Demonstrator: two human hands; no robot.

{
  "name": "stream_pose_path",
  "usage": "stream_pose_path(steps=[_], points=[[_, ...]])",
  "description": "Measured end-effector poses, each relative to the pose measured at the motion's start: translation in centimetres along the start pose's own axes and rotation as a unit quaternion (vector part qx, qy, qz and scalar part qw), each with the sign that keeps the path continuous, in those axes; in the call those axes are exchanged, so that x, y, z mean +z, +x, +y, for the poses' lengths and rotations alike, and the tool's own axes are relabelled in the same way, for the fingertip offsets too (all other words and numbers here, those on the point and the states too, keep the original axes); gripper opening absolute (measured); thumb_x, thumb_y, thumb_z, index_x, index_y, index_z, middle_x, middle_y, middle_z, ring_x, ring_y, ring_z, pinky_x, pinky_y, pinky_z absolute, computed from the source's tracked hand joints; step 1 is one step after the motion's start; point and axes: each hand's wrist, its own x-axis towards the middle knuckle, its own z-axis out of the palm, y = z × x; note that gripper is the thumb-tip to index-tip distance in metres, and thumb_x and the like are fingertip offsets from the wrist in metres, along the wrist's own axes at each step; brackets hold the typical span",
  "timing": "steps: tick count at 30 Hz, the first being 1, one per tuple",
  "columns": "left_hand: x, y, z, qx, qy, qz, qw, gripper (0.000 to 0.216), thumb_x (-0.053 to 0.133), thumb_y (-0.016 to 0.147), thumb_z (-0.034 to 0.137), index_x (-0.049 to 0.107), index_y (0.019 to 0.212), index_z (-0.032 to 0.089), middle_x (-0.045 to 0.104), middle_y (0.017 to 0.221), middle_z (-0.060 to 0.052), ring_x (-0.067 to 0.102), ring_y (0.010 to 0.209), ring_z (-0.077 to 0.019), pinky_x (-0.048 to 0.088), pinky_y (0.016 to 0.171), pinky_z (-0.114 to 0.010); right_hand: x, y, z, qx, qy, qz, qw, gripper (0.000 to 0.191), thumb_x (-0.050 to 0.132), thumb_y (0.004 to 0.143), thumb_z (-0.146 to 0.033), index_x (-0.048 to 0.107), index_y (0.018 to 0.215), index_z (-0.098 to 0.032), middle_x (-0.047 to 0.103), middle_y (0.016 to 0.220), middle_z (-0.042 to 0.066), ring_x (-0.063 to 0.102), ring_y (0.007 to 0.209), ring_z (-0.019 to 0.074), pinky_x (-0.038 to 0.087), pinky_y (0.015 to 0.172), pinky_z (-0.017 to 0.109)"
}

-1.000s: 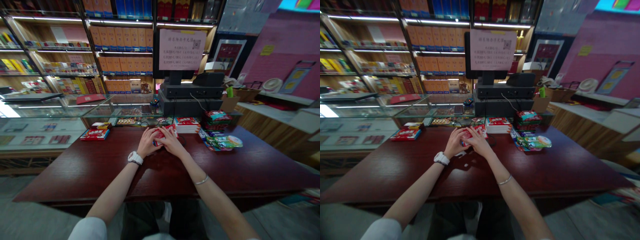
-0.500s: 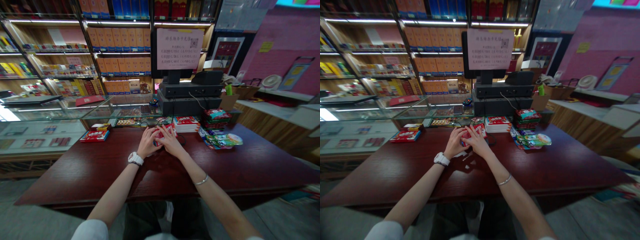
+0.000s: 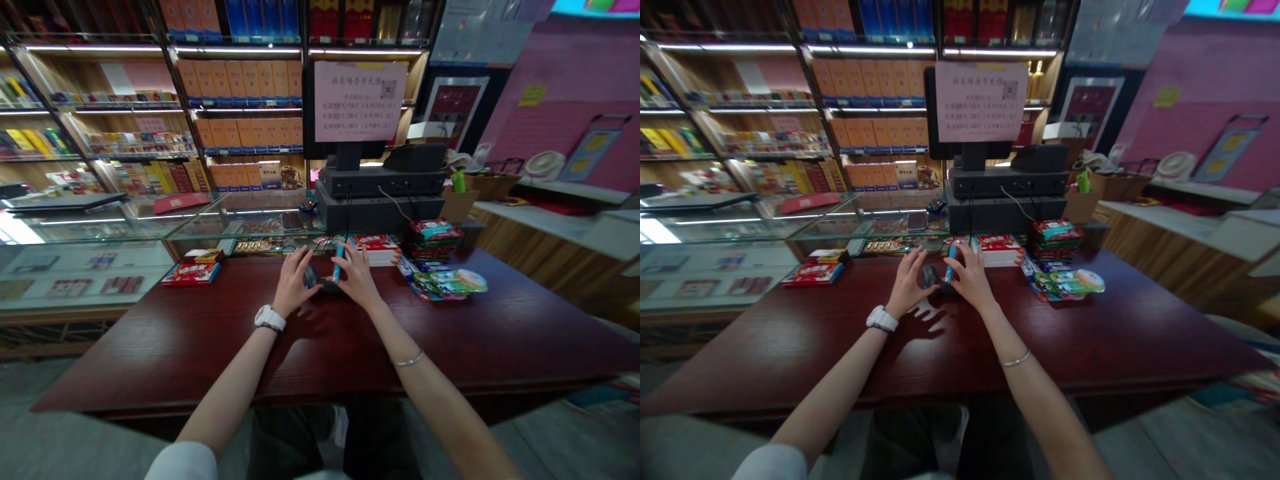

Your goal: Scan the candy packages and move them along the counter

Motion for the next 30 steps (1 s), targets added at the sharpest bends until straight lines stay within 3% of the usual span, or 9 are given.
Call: stream_pose_path(steps=[6,11,16,19,23,30], points=[[0.3,-0.2,-0.4,-0.011,0.01,-0.002,1.0,0.094,0.074,0.081,0.045,0.021,0.156,0.025,0.041,0.156,-0.016,0.035,0.147,-0.0315,0.029,0.121,-0.052,0.3,-0.1,-0.2,-0.023,0.084,0.078,0.993,0.048,0.075,0.082,-0.038,0.042,0.116,-0.029,0.044,0.152,0.013,0.03,0.149,0.0301,0.025,0.118,0.067],[-0.3,0.1,-0.5,-0.03,0.014,-0.033,0.999,0.096,0.076,0.078,0.043,0.023,0.156,0.023,0.04,0.157,-0.017,0.032,0.149,-0.0337,0.027,0.121,-0.054,0.4,-0.3,-1.2,0.013,0.094,0.004,0.995,0.055,0.08,0.077,-0.044,0.043,0.113,-0.028,0.046,0.151,0.016,0.033,0.148,0.0319,0.024,0.118,0.066],[-1.1,0.5,-1.1,-0.057,0.02,-0.069,0.996,0.088,0.076,0.076,0.042,0.034,0.152,0.022,0.054,0.144,-0.015,0.042,0.142,-0.0341,0.026,0.121,-0.056,1.1,-0.4,-1.4,0.01,0.117,-0.025,0.993,0.063,0.085,0.072,-0.044,0.045,0.117,-0.027,0.049,0.149,0.016,0.031,0.149,0.0306,0.027,0.118,0.061],[-1.3,0.6,-1.3,-0.059,0.033,-0.062,0.996,0.082,0.075,0.077,0.042,0.041,0.147,0.02,0.057,0.138,-0.015,0.046,0.138,-0.034,0.024,0.122,-0.057,1.2,-0.4,-1.3,0.037,0.128,-0.027,0.991,0.066,0.085,0.072,-0.044,0.048,0.123,-0.025,0.045,0.152,0.017,0.032,0.149,0.0317,0.031,0.117,0.058],[-1.2,0.5,-1.3,-0.062,0.054,-0.033,0.996,0.076,0.075,0.078,0.041,0.044,0.144,0.02,0.05,0.145,-0.017,0.042,0.141,-0.0344,0.024,0.122,-0.057,1.0,-0.2,-1.2,0.068,0.13,-0.025,0.989,0.067,0.081,0.076,-0.042,0.051,0.133,-0.025,0.034,0.158,0.016,0.033,0.148,0.0317,0.034,0.117,0.054],[-1.4,0.5,-1.7,-0.089,0.079,-0.024,0.993,0.072,0.075,0.078,0.038,0.047,0.143,0.023,0.046,0.148,-0.018,0.04,0.142,-0.0371,0.026,0.12,-0.06,1.1,-0.3,-0.8,0.073,0.098,-0.033,0.992,0.062,0.071,0.085,-0.033,0.05,0.143,-0.027,0.037,0.156,0.013,0.036,0.146,0.0297,0.033,0.118,0.051]])
